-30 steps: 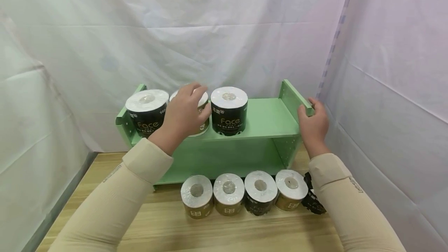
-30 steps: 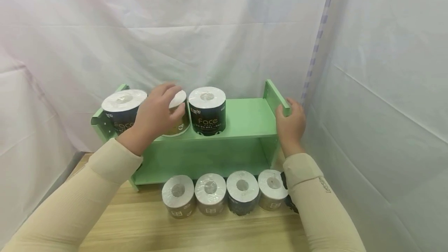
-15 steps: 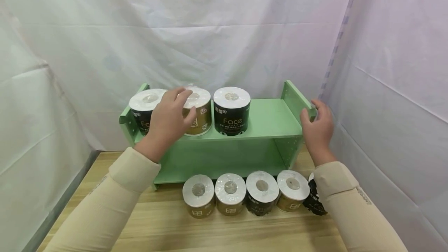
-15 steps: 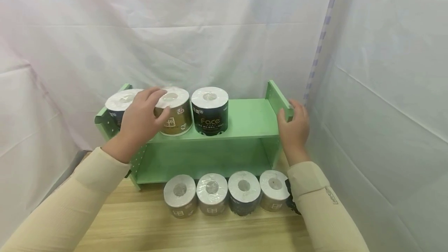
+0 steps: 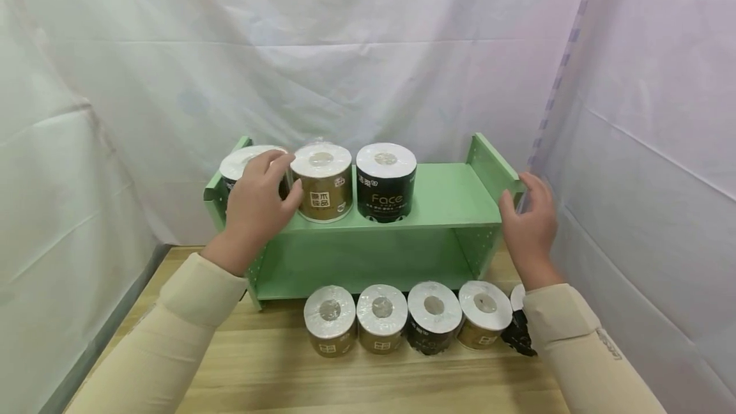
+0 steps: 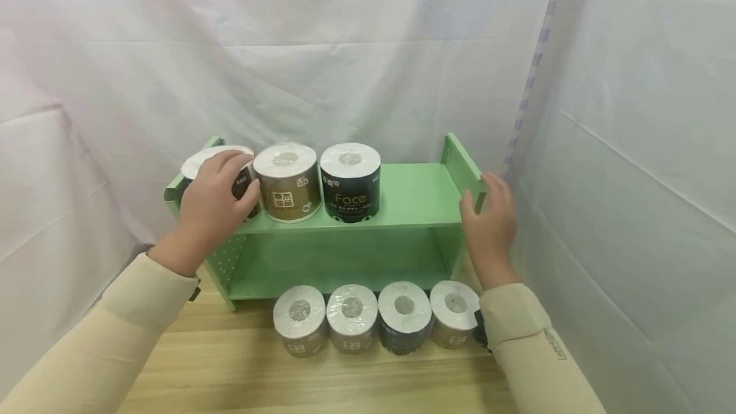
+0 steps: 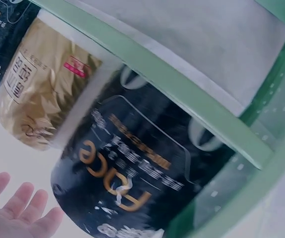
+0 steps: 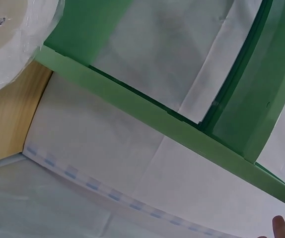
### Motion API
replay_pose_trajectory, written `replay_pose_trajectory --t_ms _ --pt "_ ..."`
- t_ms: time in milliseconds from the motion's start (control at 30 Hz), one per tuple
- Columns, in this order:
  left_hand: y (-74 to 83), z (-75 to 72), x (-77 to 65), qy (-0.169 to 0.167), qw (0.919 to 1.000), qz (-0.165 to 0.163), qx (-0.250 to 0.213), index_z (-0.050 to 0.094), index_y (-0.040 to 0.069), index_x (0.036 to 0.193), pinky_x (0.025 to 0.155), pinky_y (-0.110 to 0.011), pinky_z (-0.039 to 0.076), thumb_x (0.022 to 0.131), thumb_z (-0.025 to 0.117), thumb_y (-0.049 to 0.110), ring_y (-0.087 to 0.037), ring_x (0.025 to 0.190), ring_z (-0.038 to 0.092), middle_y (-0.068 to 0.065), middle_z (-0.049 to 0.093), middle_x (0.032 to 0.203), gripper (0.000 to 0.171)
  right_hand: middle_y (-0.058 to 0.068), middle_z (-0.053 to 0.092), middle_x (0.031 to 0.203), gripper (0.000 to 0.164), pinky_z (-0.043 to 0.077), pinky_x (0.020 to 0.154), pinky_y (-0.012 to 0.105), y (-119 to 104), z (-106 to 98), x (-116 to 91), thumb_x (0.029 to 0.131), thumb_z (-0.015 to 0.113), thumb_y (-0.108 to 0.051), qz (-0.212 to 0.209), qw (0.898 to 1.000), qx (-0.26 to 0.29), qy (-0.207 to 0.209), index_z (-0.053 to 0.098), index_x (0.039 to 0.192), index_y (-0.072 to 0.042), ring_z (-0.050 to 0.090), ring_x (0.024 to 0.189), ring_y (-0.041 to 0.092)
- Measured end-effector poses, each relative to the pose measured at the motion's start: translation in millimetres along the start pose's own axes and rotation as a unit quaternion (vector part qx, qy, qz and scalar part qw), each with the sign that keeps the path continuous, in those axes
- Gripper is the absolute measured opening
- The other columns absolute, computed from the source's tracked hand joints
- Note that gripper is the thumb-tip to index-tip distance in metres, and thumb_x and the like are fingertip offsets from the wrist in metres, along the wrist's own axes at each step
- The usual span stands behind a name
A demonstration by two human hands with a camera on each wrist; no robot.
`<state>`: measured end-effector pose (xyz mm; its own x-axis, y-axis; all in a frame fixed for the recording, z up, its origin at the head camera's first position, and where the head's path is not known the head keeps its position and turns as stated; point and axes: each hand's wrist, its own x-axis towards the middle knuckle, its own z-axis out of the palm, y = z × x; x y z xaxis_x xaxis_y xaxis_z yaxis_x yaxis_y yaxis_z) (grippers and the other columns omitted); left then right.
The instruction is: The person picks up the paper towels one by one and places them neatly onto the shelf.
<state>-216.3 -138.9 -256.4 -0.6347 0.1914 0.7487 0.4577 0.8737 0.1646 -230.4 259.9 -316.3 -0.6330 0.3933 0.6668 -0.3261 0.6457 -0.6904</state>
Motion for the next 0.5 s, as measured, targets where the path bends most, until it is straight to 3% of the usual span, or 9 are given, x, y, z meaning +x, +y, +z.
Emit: replay_pose_trajectory --t_ms 133,500 --pt "-7.3 -3.9 -5.1 0.000 0.9999 -0.013 0.007 0.061 -0.001 0.121 0.066 -0.053 0.051 0.089 0.061 0.013 -0.039 0.114 0.053 -0.021 0.057 0.122 0.036 0.011 0.055 0.136 0.038 0.036 0.109 0.043 -1 -5 -7 0.091 0.059 -0.013 -0.003 1.000 0.000 0.000 0.060 0.127 -0.001 0.045 0.131 0.024" --pt "-24.4 -15.6 -13.0 -0.007 0.9986 -0.053 0.000 0.059 -0.003 0.123 0.080 -0.060 0.048 0.090 0.059 0.013 -0.042 0.118 0.048 -0.023 0.054 0.126 0.036 0.016 0.056 0.133 0.036 0.038 0.106 0.048 -1 -6 -19 0.088 0.062 -0.007 -0.057 0.998 -0.004 0.014 0.061 0.123 0.003 0.047 0.128 0.031"
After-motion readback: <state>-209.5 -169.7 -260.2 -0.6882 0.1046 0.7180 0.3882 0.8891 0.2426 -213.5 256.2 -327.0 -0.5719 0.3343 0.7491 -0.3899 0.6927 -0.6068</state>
